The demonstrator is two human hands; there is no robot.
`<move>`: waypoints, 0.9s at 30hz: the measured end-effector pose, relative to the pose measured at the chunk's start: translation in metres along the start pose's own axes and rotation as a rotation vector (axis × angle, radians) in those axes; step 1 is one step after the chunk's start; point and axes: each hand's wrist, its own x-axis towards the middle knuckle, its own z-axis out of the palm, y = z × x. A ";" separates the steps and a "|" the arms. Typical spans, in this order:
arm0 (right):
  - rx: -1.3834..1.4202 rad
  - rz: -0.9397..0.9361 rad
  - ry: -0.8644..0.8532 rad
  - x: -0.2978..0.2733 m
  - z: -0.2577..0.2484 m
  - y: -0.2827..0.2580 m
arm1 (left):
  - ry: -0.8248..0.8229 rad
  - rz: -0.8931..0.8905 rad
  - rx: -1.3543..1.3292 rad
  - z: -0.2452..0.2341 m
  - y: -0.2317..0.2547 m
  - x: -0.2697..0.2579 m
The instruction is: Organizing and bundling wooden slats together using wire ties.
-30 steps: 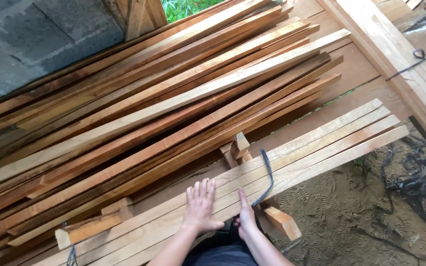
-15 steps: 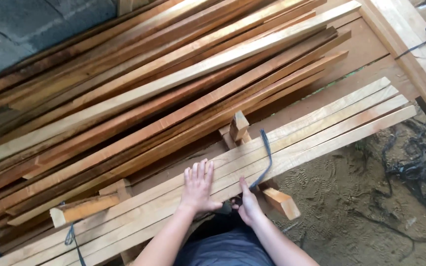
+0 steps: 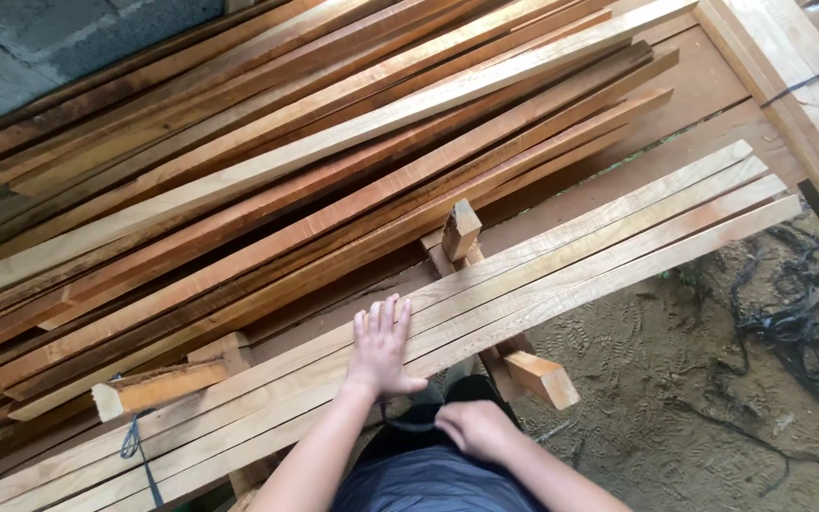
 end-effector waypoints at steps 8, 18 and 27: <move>-0.168 0.419 -0.106 0.075 0.099 0.153 | -0.040 -0.014 -0.011 -0.003 0.000 -0.002; 0.127 0.534 0.466 0.095 0.169 0.218 | -0.112 -0.033 -0.008 -0.033 0.008 -0.004; 0.226 0.521 0.493 0.092 0.162 0.216 | -0.147 -0.503 -0.617 -0.010 -0.026 0.091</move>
